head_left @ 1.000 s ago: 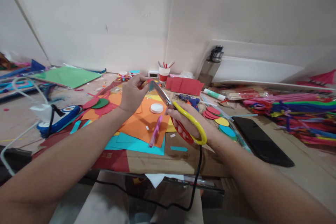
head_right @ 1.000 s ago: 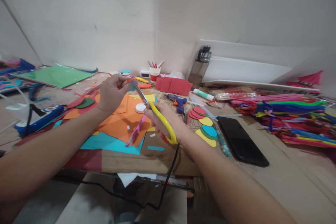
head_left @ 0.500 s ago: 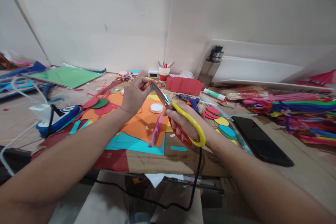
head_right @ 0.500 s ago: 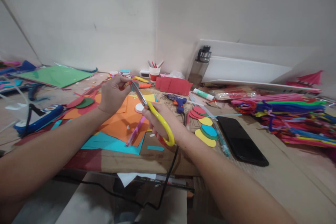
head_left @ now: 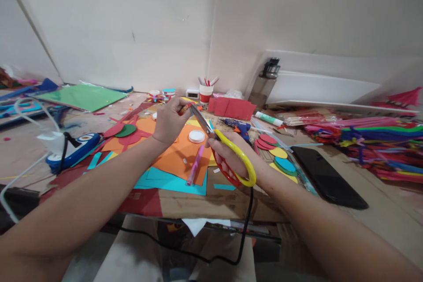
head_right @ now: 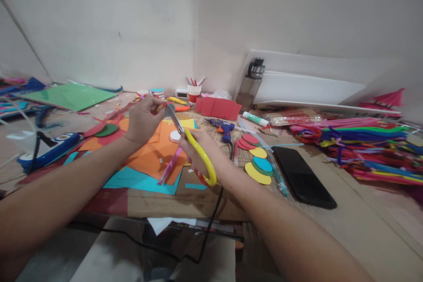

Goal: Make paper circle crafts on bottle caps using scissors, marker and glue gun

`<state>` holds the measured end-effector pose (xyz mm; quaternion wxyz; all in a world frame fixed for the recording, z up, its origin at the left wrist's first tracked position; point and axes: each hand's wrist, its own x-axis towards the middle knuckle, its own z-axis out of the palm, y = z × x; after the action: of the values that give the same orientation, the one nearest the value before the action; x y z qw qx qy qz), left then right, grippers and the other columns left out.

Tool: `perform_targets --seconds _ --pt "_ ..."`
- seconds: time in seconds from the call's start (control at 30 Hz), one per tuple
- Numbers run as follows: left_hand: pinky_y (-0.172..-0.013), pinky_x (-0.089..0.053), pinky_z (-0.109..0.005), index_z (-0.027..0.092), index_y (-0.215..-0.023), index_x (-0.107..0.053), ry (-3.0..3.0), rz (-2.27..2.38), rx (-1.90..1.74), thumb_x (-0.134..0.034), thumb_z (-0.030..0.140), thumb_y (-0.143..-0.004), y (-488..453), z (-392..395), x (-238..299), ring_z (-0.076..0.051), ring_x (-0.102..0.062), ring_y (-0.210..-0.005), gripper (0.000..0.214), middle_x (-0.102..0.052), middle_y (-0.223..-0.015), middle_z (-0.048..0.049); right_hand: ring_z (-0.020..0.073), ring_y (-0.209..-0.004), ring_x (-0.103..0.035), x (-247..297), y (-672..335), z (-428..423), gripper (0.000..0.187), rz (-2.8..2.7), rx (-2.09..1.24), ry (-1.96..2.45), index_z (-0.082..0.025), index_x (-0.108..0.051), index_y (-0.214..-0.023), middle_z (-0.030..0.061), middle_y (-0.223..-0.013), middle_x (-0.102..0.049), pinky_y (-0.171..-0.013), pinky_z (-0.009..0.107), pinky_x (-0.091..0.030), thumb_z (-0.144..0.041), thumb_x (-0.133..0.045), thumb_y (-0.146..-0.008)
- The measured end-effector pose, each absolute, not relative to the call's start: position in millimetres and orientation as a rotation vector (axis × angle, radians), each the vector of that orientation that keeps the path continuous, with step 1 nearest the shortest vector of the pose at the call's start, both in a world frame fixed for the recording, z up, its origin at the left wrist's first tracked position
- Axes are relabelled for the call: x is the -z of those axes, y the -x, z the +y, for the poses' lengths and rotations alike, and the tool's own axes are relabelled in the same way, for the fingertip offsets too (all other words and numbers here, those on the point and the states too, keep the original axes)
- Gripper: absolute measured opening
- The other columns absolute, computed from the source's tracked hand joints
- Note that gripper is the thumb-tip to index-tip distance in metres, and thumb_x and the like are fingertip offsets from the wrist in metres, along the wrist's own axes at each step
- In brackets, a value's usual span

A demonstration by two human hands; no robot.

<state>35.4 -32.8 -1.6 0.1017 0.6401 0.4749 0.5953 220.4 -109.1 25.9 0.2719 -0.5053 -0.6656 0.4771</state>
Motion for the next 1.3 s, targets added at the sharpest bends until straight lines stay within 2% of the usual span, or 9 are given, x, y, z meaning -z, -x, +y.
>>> perform_targets --seconds 0.17,0.3,0.4,0.5,0.67,0.8,1.03,1.17,1.3 --pt "-0.068 -0.039 -0.024 0.02 -0.082 -0.068 -1.927 1.329 -1.766 -0.066 0.019 -0.076 -32.8 -31.6 1.1 -0.013 -0.051 -0.067 0.006 -0.061 -0.071 0.0016 0.0081 -0.028 -0.04 -31.9 -223.1 -111.0 0.027 -1.797 -1.282 1.36 -0.023 -0.045 -0.068 -0.0083 -0.039 -0.044 -0.028 0.019 -0.029 -0.039 -0.054 -0.089" --pt "-0.068 -0.04 -0.024 0.021 -0.081 -0.069 -1.918 1.305 -1.752 -0.067 0.019 -0.075 -29.9 -27.8 2.2 -0.013 -0.052 -0.068 0.006 -0.064 -0.074 0.0012 0.0094 -0.025 -0.038 -30.7 -230.9 -108.5 0.038 -1.83 -1.388 1.357 -0.023 -0.045 -0.065 -0.0073 -0.037 -0.042 -0.027 0.02 -0.029 -0.049 -0.046 -0.092" --pt "-0.064 -0.04 -0.025 0.019 -0.08 -0.07 -1.761 1.331 -1.72 -0.068 0.026 -0.076 -26.7 -23.4 2.3 -0.012 -0.053 -0.065 0.008 -0.064 -0.069 0.0008 0.01 -0.033 -0.046 -27.7 -234.4 -103.8 0.04 -1.853 -1.347 1.299 -0.022 -0.045 -0.064 -0.006 -0.044 -0.045 -0.035 0.022 -0.041 -0.051 -0.048 -0.091" --pt "-0.059 -0.041 -0.025 0.017 -0.077 -0.069 -1.488 1.227 -1.536 -0.074 0.032 -0.069 -25.7 -21.3 1.6 -0.013 -0.054 -0.061 0.018 -0.065 -0.068 -0.001 0.0096 -0.047 -0.054 -22.6 -236.0 -95.8 0.029 -1.798 -1.121 1.196 -0.021 -0.052 -0.079 -0.0058 -0.061 -0.052 -0.049 0.024 -0.051 -0.047 -0.063 -0.084" --pt "-0.058 -0.045 -0.026 0.013 -0.072 -0.071 -1.337 1.052 -1.191 -0.079 0.033 -0.058 -36.8 -27.6 4.0 -0.013 -0.058 -0.06 0.025 -0.067 -0.069 -0.0042 0.0098 -0.062 -0.053 -6.8 -241.6 -77.1 0.046 -1.618 -0.922 0.906 -0.023 -0.052 -0.101 -0.0063 -0.073 -0.052 -0.057 0.023 -0.049 -0.043 -0.08 -0.071" --pt "-0.06 -0.043 -0.024 0.013 -0.075 -0.072 -1.469 1.069 -1.124 -0.078 0.032 -0.062 -47.2 -36.2 6.5 -0.011 -0.056 -0.062 0.024 -0.068 -0.071 -0.0026 0.0108 -0.062 -0.054 -0.8 -243.7 -69.9 0.049 -1.546 -0.893 0.841 -0.025 -0.052 -0.102 -0.0055 -0.074 -0.056 -0.057 0.025 -0.048 -0.042 -0.082 -0.068" --pt "-0.058 -0.037 -0.024 0.013 -0.075 -0.073 -1.708 1.09 -1.036 -0.071 0.035 -0.069 -56.6 -49.5 3.5 -0.011 -0.053 -0.062 0.023 -0.064 -0.067 -0.0008 0.0158 -0.073 -0.064 6.3 -240.5 -67.7 0.045 -1.695 -0.758 0.943 -0.022 -0.055 -0.112 -0.0003 -0.082 -0.067 -0.068 0.031 -0.051 -0.038 -0.075 -0.074" --pt "-0.059 -0.039 -0.024 0.013 -0.076 -0.073 -1.732 1.119 -0.986 -0.07 0.031 -0.068 -60.0 -52.6 2.8 -0.013 -0.055 -0.064 0.02 -0.066 -0.069 -0.002 0.017 -0.074 -0.065 4.6 -239.5 -68.6 0.044 -1.763 -0.641 1.024 -0.02 -0.056 -0.111 0.0007 -0.081 -0.068 -0.071 0.033 -0.051 -0.034 -0.074 -0.073" --pt "-0.062 -0.041 -0.025 0.013 -0.079 -0.073 -1.68 1.062 -0.973 -0.071 0.032 -0.069 -59.0 -49.4 5.4 -0.013 -0.057 -0.067 0.022 -0.068 -0.074 -0.0032 0.0148 -0.07 -0.06 -0.5 -239.0 -70.0 0.042 -1.692 -0.767 0.982 -0.02 -0.054 -0.105 -0.0012 -0.078 -0.064 -0.066 0.03 -0.049 -0.033 -0.075 -0.07"
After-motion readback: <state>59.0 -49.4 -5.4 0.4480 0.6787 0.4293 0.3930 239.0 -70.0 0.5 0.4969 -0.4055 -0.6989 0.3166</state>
